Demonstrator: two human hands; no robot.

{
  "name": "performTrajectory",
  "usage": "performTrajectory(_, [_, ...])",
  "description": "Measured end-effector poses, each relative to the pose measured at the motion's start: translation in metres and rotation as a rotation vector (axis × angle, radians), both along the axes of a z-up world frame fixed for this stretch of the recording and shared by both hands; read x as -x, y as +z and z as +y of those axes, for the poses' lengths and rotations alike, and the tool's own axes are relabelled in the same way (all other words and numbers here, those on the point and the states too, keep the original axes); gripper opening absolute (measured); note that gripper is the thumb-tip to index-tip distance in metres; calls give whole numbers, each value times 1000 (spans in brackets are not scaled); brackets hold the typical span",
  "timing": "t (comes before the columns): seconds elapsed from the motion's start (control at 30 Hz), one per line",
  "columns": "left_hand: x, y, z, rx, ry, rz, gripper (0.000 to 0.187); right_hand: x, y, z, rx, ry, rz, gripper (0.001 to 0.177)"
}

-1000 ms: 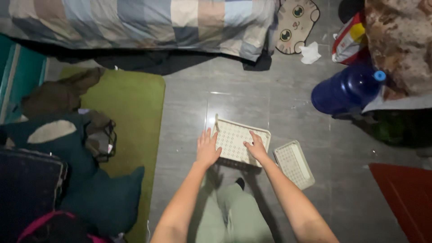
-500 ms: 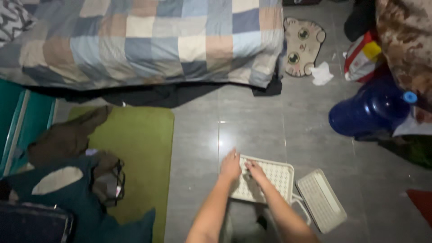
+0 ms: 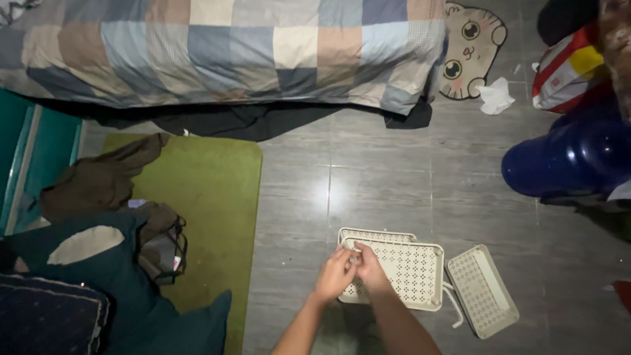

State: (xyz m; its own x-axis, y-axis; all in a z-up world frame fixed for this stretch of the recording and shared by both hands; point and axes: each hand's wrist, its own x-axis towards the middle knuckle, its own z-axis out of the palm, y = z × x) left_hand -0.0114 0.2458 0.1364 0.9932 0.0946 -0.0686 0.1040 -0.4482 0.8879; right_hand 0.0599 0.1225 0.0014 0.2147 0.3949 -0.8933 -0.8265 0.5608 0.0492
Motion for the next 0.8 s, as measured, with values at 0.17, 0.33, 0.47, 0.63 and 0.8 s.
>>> performTrajectory(0.17, [23,19,3,243,114,148,17,55,-8,-7,-25,345,-967,27])
performTrajectory(0.33, [39,-33,-23,615,579,383,22,69,-25,-13,-225,323,-424,22])
performTrajectory(0.47, [37,-122,-23,141,594,172,29,84,-33,-53,-283,360,-340,30])
performTrajectory(0.63, [29,-200,-30,-108,471,361,71,87,-29,-91,-321,382,-118,33])
performTrajectory(0.8, [37,-211,-53,41,482,527,86,93,10,-97,-234,500,-42,25])
